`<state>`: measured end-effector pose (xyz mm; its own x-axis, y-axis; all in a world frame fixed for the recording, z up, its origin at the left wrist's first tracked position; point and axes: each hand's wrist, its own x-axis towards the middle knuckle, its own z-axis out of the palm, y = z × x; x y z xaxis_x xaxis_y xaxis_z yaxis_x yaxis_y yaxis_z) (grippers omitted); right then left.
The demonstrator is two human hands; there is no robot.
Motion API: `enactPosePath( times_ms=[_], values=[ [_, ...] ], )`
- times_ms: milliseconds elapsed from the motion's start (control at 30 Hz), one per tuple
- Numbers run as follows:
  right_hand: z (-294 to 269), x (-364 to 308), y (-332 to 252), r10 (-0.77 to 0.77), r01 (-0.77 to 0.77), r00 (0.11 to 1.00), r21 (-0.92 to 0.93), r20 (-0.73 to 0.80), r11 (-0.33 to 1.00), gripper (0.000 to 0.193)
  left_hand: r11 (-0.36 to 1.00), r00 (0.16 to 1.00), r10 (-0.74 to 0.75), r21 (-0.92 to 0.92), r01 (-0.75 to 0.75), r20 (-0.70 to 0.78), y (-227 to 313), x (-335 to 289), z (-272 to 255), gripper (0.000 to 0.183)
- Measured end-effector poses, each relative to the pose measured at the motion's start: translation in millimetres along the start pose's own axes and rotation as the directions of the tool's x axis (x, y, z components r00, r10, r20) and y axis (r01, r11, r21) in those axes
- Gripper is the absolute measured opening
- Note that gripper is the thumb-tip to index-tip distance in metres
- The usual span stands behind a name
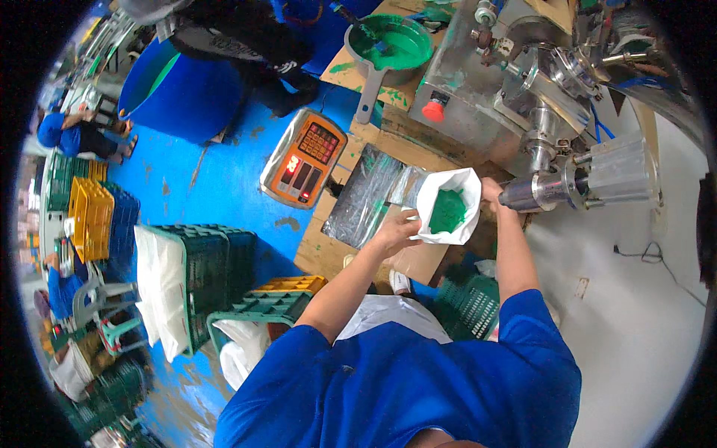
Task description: The person repeatedly scoops green granules from a hopper into white pouches, places each pouch under a sealing machine, and seals it. Sealed pouches are then placed into a green basket. The cycle repeats continuously.
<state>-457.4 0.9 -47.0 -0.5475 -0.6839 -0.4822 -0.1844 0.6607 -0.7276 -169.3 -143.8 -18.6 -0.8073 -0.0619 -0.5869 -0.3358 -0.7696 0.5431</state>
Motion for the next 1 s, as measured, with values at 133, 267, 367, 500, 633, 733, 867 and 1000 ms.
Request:
enactPosePath(
  times_ms=[133, 267, 367, 500, 633, 733, 867, 1000],
  values=[
    [0.4, -7.1, -42.3, 0.156, -0.256, 0.96, 0.502, 0.233, 0.826, 0.039, 0.989, 0.988, 0.076, -0.137, -0.057, 0.138, -11.0, 6.2, 28.2, 0.05],
    [-18.8, -53.0, -108.8, -0.184, 0.2, 0.979, -0.262, 0.085, 0.944, 0.044, 0.805, 0.94, 0.335, 0.538, -0.25, -0.064, -5.2, -3.6, 44.8, 0.036],
    [2.0, -117.8, -114.8, -0.483, 0.448, 0.876, -0.409, 0.02, 0.795, 0.023, 0.397, 0.662, 0.702, 0.916, -0.056, -0.264, -16.2, -31.0, 40.3, 0.028],
    [48.6, -169.4, -119.3, -0.508, 0.394, 0.853, -0.485, -0.124, 0.781, 0.01, 0.883, 0.611, 0.461, 0.401, -0.244, -0.644, -46.1, -94.3, 25.9, 0.026],
    [84.7, -184.8, -169.9, -0.268, 0.233, 0.963, 0.488, 0.003, 0.841, 0.009, 0.743, 0.591, 0.516, -0.02, -0.669, -0.62, -49.9, -157.8, 34.1, 0.007],
    [113.1, -212.1, -233.6, -0.439, 0.249, 0.885, 0.641, 0.154, 0.726, 0.014, 0.52, 0.525, 0.622, -0.195, -0.832, -0.581, -37.5, -231.7, 35.8, 0.008],
    [183.5, -281.9, -301.3, -0.605, 0.139, 0.714, 0.775, 0.353, 0.616, 0.014, 0.426, 0.45, 0.655, -0.195, -0.884, -0.607, -70.3, -374.6, 41.7, 0.011],
    [276.7, -355.8, -327.5, -0.589, -0.034, 0.575, 0.736, 0.568, 0.676, 0.009, 0.568, 0.437, 0.625, -0.007, -0.823, -0.647, -154.7, -495.5, 59.0, 0.02]
  ],
)
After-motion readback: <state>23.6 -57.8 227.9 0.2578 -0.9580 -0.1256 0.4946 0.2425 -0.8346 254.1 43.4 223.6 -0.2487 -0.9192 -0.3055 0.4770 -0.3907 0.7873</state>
